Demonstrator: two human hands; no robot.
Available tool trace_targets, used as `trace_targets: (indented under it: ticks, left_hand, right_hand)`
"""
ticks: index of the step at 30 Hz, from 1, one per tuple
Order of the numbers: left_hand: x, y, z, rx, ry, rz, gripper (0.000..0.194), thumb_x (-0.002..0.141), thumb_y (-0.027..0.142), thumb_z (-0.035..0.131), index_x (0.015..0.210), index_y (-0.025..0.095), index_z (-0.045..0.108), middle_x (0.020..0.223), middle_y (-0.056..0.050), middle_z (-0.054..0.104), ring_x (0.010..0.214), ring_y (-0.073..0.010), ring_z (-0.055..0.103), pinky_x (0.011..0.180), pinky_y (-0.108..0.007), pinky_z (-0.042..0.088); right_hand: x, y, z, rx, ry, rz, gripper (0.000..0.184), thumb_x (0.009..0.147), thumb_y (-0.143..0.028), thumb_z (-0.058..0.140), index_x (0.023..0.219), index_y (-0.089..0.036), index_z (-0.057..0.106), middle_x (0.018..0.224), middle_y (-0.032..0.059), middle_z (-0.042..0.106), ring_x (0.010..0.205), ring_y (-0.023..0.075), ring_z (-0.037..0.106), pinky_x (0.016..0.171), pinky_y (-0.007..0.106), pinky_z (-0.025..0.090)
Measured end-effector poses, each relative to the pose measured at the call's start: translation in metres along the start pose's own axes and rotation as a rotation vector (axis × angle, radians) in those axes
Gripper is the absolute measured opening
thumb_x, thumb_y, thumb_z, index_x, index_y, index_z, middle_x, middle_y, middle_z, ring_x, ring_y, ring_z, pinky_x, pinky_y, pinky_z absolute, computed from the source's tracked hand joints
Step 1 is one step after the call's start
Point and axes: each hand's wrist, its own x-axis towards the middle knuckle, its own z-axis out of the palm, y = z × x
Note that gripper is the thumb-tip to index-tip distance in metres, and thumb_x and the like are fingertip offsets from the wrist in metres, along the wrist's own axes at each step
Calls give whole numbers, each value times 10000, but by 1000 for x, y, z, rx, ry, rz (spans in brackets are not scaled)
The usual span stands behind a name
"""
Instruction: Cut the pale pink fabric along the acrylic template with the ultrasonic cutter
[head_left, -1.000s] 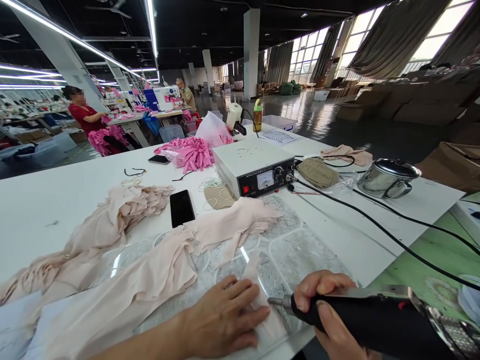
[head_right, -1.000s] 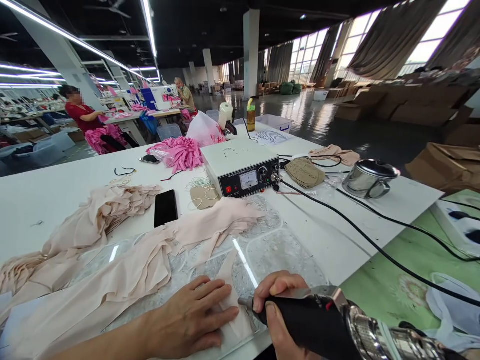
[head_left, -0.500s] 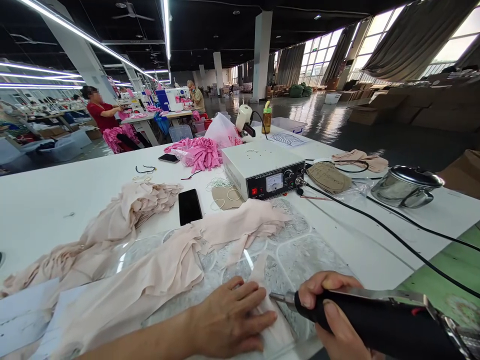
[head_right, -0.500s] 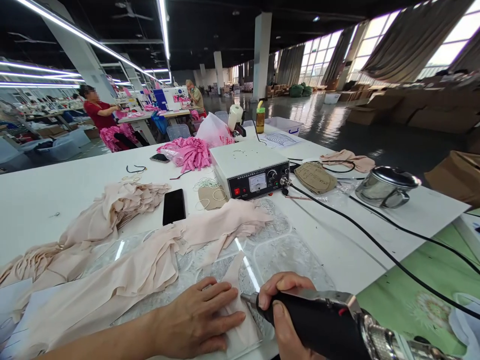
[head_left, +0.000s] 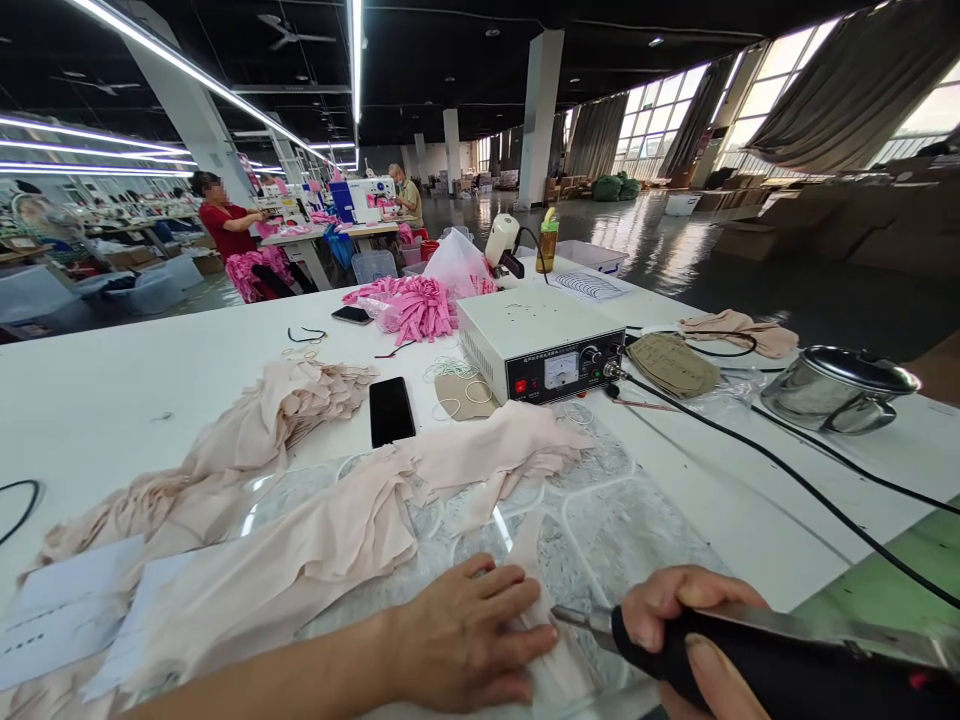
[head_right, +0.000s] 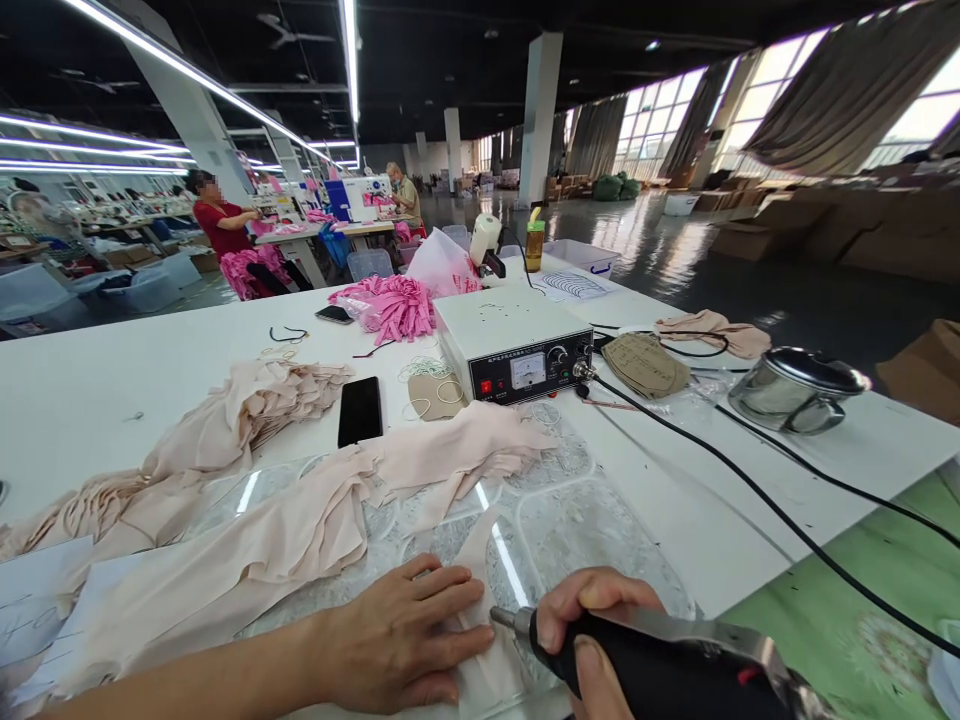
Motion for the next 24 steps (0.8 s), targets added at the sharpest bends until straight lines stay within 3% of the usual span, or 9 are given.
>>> trace_targets:
  ticks: [8, 20, 24]
  left_hand:
    - [5, -11, -14, 22, 33, 11, 232, 999, 233, 417, 1160, 115, 535, 1157, -126, 622, 1097, -222, 556, 880, -329, 421]
    - [3, -19, -12, 31, -31, 180, 223, 995, 174, 429, 1109, 58, 582, 1194, -140, 612, 1219, -263, 505, 1049, -379, 400]
    - [7, -21, -14, -24, -42, 175, 221, 993, 173, 427, 1089, 54, 586, 1112, -135, 629, 1157, -258, 544, 1040, -362, 420]
  right_hand:
    - [-9, 2, -6, -33, -66, -7, 34, 895, -245, 534, 903, -268, 510, 751, -1, 545, 603, 143, 568, 558, 292, 513]
    - [-16, 1, -12, -22, -124, -11, 75, 910, -238, 499, 969, -283, 494, 767, 4, 551, 612, 145, 574, 548, 286, 509]
    - [-17, -1, -5, 29, -67, -18, 92, 905, -229, 496, 976, -286, 510, 768, 7, 547, 602, 146, 579, 538, 287, 509]
